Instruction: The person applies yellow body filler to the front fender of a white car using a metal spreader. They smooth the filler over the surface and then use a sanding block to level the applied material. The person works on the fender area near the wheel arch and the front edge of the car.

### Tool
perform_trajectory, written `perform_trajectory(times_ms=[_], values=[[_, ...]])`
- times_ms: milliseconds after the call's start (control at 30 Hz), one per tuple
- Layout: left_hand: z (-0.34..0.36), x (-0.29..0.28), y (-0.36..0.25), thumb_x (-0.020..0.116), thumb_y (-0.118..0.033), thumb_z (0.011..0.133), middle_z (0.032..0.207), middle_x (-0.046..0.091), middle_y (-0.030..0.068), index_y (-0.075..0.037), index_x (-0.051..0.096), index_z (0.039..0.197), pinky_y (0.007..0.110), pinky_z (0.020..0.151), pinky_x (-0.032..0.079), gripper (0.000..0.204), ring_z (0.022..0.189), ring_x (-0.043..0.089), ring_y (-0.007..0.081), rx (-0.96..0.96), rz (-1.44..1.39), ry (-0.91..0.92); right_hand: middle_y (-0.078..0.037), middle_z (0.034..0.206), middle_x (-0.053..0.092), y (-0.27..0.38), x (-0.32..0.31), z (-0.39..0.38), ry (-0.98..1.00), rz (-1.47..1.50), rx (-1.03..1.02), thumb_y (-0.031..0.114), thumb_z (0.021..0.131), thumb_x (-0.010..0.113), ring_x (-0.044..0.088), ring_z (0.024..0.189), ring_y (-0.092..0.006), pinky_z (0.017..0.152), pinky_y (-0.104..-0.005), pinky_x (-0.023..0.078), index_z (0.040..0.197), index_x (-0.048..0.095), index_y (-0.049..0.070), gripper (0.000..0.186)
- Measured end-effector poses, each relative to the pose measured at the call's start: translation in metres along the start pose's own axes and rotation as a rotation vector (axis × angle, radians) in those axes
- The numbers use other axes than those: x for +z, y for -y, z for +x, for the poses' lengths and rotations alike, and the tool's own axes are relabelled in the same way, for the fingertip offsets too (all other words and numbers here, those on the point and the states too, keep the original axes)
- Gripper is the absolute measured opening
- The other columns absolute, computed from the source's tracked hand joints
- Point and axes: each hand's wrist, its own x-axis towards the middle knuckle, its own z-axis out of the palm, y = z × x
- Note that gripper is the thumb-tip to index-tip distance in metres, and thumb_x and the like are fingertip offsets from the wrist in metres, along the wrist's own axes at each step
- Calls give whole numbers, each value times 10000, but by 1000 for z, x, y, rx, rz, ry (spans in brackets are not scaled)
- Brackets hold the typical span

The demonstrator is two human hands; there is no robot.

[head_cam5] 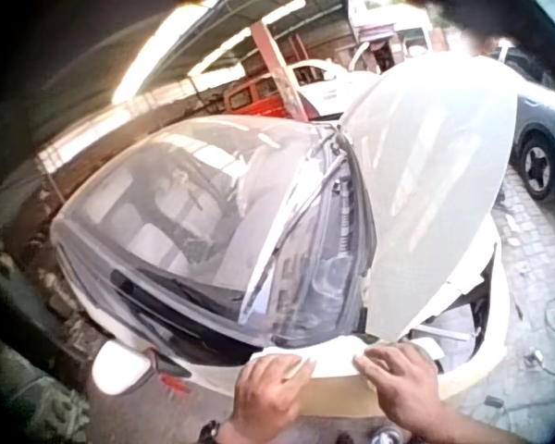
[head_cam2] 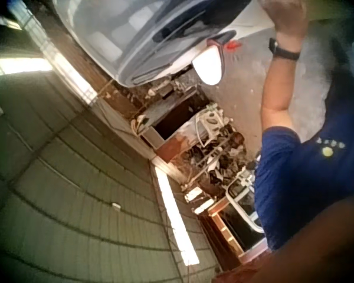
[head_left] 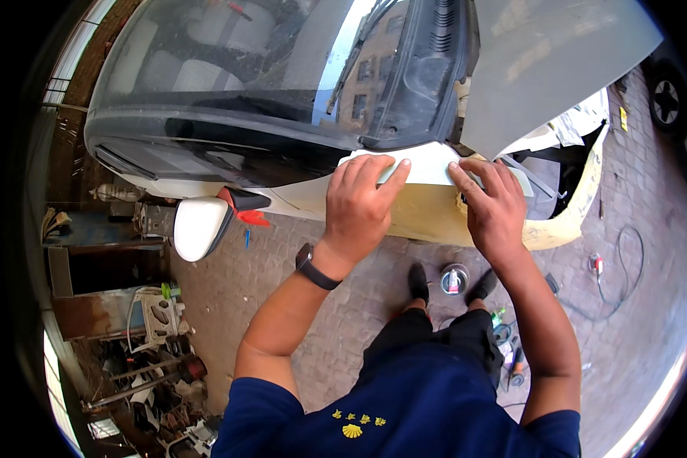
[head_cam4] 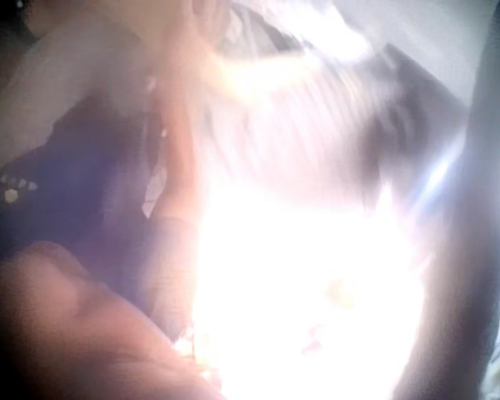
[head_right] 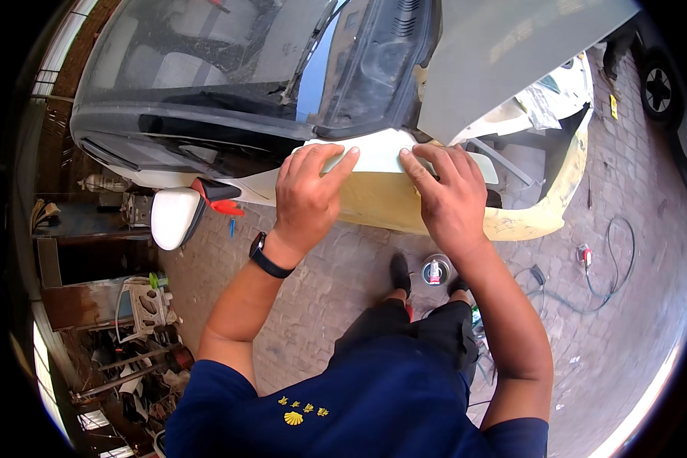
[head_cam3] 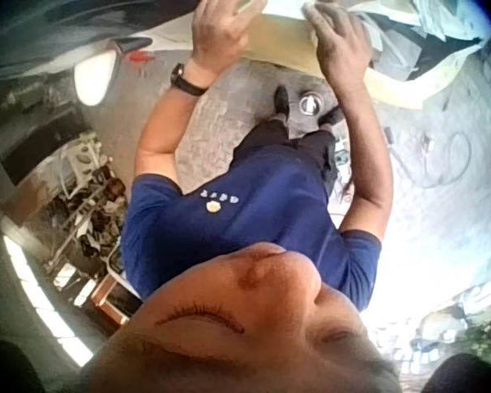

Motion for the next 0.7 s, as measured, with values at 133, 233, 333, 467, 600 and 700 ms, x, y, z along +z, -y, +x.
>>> perform_trajectory(times_ms=[133, 233, 333, 467, 600, 700], values=[[-2, 5, 3, 656, 44, 783, 1171, 677, 113, -109, 766, 1270, 480, 992, 499, 522, 1123, 643, 338, -13, -5, -1, -71, 1177, 707, -1, 5, 1, 37, -9, 8, -10, 736, 682, 686, 1046, -304, 929, -445, 563, 1232, 771, 144, 527], [-8, 8, 3, 653, 40, 780, 1186, 666, 121, -99, 761, 1270, 495, 1011, 486, 520, 1138, 634, 343, -40, -23, 0, -82, 1193, 698, 3, 10, 1, 63, -21, -20, -1, 737, 670, 684, 1076, -308, 932, -450, 564, 1248, 772, 156, 544], [-13, 10, 0, 640, 16, 798, 1215, 650, 134, -73, 743, 1282, 518, 1035, 470, 503, 1155, 622, 357, -69, -30, 10, -86, 1199, 693, 9, 11, 7, 88, -37, -40, 5, 743, 662, 677, 1103, -318, 942, -460, 561, 1262, 771, 162, 553], [-12, 22, -15, 633, -29, 855, 1212, 646, 115, -76, 744, 1281, 514, 1097, 449, 443, 1166, 618, 332, -79, -64, -59, -84, 1197, 685, 15, 13, 7, 102, -37, -20, -3, 735, 672, 659, 1125, -330, 965, -465, 539, 1273, 774, 168, 574], [-12, 20, -10, 644, -40, 868, 1203, 653, 101, -88, 754, 1259, 509, 1075, 464, 409, 1153, 624, 321, -101, -60, -73, -84, 1199, 675, 21, 14, 9, 123, -21, 8, -24, 725, 678, 644, 1116, -328, 960, -457, 532, 1277, 778, 168, 593], [-13, 21, -7, 645, -39, 871, 1194, 654, 107, -95, 755, 1265, 504, 1051, 475, 413, 1138, 629, 324, -87, -71, -56, -87, 1206, 673, 22, 13, 9, 137, -15, 17, -41, 717, 674, 638, 1114, -328, 965, -457, 528, 1280, 777, 168, 609]])
